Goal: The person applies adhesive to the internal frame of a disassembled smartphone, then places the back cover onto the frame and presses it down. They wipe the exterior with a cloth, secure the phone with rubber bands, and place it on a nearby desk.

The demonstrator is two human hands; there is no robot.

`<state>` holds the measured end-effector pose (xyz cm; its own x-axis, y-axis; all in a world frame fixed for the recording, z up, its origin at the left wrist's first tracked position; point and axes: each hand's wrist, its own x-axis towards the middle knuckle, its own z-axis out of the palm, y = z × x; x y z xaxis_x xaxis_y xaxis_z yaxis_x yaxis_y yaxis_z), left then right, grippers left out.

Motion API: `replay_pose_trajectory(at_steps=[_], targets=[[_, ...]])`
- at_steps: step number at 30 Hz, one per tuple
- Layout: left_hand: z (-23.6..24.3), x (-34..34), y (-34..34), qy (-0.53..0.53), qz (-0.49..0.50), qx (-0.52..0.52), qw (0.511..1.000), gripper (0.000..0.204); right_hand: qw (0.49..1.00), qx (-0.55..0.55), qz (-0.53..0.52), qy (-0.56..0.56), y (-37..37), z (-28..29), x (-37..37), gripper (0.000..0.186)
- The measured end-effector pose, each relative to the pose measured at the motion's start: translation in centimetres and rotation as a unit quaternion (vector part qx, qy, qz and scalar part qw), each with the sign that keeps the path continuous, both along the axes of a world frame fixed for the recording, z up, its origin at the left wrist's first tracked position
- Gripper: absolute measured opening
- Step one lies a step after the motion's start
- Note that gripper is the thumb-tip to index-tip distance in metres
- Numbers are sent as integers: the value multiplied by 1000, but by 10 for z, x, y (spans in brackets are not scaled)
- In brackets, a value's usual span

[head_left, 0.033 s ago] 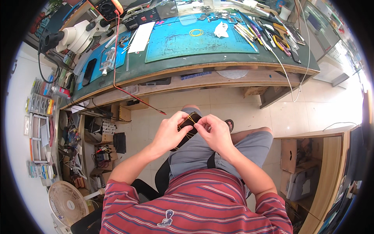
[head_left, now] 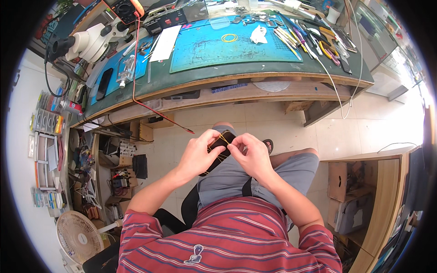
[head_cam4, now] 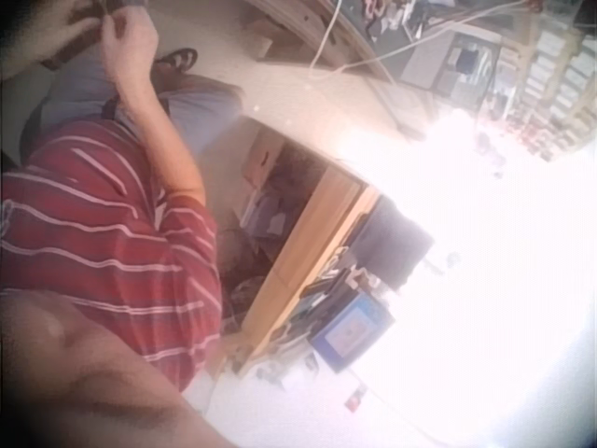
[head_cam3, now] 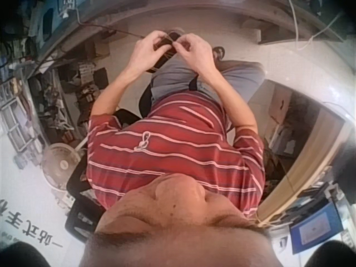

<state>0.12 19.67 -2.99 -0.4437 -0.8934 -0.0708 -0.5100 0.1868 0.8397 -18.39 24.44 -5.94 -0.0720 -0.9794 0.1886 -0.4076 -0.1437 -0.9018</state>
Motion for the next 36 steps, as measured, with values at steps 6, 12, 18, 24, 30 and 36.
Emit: replay_pose_trajectory(at_steps=[6, 12, 18, 24, 30, 36], targets=[[-10, 17, -22, 93, 19, 117, 989, 34, 993, 54, 103, 35, 19, 2, -16, 6], [4, 46, -49, 173, 48, 285, 941, 40, 929, -96, 351, 60, 53, 11, -78, 11], [2, 36, -40, 187, -3, 390, 902, 41, 943, 35, 327, -43, 53, 45, -77, 16], [-1, 30, -27, 184, 9, 363, 913, 45, 905, -15, 393, -164, 54, 22, -66, 28], [-23, 4, 16, 386, 101, 95, 912, 44, 456, 130, 171, -864, 45, -24, -33, 66], [-2, -5, 18, -137, -206, -395, 885, 28, 766, 339, 132, -530, 17, -26, -37, 66]])
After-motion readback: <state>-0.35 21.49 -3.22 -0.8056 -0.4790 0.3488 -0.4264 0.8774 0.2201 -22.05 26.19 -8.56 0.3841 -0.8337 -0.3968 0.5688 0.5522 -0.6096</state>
